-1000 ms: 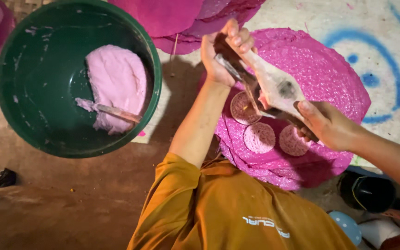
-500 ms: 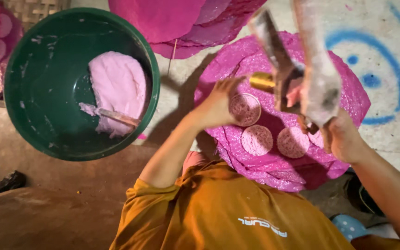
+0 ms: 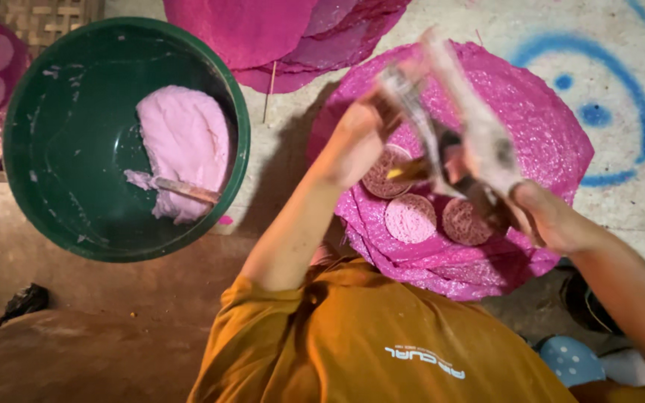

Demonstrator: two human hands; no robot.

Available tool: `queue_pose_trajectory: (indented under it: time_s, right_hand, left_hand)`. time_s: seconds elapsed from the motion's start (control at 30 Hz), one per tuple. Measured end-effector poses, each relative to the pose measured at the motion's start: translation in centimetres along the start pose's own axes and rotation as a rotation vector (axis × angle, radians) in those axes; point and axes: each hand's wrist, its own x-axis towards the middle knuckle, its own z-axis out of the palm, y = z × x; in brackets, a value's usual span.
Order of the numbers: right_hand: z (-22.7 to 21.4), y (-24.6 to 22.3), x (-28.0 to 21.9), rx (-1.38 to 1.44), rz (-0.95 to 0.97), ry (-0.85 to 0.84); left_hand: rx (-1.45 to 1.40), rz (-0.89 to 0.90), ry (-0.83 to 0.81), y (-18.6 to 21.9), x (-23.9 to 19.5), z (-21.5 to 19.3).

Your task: The person forms small pink dough rounds using a manual press tool and arranges them onto a circular base.

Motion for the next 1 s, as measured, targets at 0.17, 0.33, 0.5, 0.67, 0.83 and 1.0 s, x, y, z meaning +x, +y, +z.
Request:
queue_pose_trajectory:
  time_s: [0.17, 0.33, 0.5, 0.67, 0.83, 1.0]
  right_hand:
    - [-1.3, -0.8, 0.9, -0.237, -0.272, -0.143]
    - [-0.4, -1.3, 1.8, -0.430, -0.086, 0.075]
    - [0.4, -2.4, 2.3, -0.552, -0.214, 0.220]
    - [0.1, -1.3, 2.0, -0.408, -0.416, 0.120]
    - [-0.8, 1.7, 2.3, -0.357, -0.417, 0.125]
    - [-0.4, 2.5, 3.2, -0.296, -0.328, 0.254]
  left_hand:
    - [-0.715, 0.240, -0.057, -1.7, 4.2, 0.3]
    - [-0.647, 0.265, 0.056, -2.4, 5.2, -0.9]
    - [-0.560, 0.311, -0.046, -0.4, 6.7, -1.0]
    - [-0.236, -0.067, 0.247, 0.8, 4.2, -1.6]
    - [0.270, -0.580, 0.298, -2.7, -0.5, -2.5]
    - [1.047, -0.062, 0.241, -5.7, -4.8, -1.6]
